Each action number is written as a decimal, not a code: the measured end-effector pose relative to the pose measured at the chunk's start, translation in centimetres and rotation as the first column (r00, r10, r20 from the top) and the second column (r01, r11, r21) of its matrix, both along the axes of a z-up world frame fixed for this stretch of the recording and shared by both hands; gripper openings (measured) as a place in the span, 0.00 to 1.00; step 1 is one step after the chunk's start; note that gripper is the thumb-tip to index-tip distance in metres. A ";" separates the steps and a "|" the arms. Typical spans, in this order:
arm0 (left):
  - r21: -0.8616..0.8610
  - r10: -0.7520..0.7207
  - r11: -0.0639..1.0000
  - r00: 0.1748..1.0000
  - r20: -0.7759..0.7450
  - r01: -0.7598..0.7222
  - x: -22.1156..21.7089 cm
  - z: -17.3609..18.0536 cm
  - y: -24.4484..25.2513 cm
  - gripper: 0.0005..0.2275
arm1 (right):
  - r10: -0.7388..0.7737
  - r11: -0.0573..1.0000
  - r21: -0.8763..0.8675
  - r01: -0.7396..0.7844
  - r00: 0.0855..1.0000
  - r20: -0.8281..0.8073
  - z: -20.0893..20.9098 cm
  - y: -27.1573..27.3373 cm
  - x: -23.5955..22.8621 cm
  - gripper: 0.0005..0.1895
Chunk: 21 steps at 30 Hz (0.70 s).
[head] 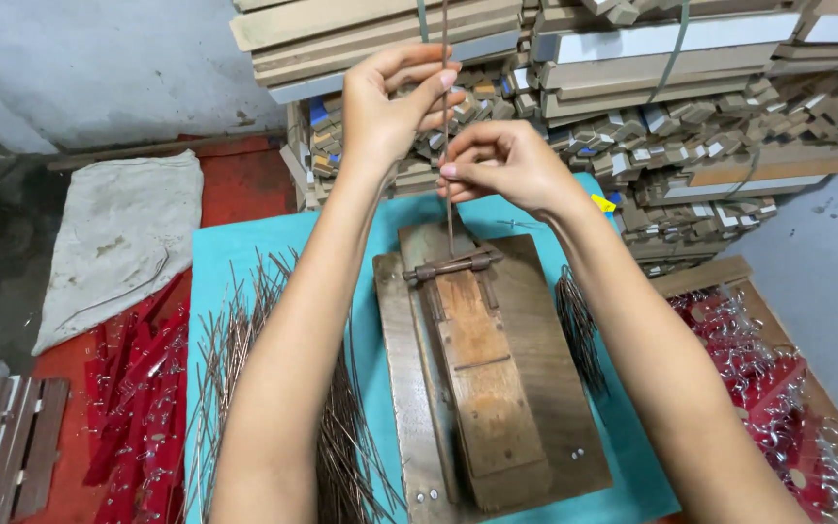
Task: Manually bending thin metal wires into a specific shape using a wooden jig with a metal lever.
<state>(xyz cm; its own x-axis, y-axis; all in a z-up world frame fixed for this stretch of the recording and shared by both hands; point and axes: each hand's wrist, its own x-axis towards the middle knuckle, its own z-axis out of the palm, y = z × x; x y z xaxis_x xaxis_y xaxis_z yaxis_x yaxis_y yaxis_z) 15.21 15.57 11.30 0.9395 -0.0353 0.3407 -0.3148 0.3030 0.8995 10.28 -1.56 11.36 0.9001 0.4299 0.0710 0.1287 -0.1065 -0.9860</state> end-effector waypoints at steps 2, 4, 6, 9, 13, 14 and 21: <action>0.026 0.004 1.000 0.998 -0.056 -0.003 0.9 -0.7 0.3 0.11 | 0.011 0.999 0.051 -0.008 0.999 -0.049 -1.9 -0.1 1.6 0.07; 0.053 0.008 0.999 0.993 -0.117 -0.002 1.4 -1.6 0.4 0.12 | 0.022 0.995 0.104 -0.011 0.995 -0.102 -3.4 -0.1 2.6 0.08; 0.017 -0.012 1.000 0.979 -0.204 0.016 1.5 -2.6 0.6 0.09 | 0.036 0.993 0.115 -0.013 0.979 -0.203 -4.3 -0.1 2.9 0.07; -0.064 -0.016 0.998 0.970 -0.241 0.001 2.1 -5.0 0.4 0.14 | -0.003 0.992 0.126 0.028 0.981 -0.195 -5.5 0.1 2.5 0.10; -0.093 -0.037 0.996 0.959 -0.279 0.012 1.4 -6.0 0.5 0.14 | 0.016 0.993 0.119 0.013 0.970 -0.243 -6.7 0.0 2.1 0.10; -0.097 -0.033 0.995 0.956 -0.290 0.005 1.1 -6.1 0.5 0.14 | 0.027 0.993 0.119 0.004 0.965 -0.261 -7.0 -0.1 2.1 0.10; -0.092 -0.011 0.996 0.941 -0.338 -0.021 1.8 -8.1 0.8 0.14 | 0.089 0.992 0.118 -0.054 0.942 -0.323 -7.9 -0.5 2.8 0.11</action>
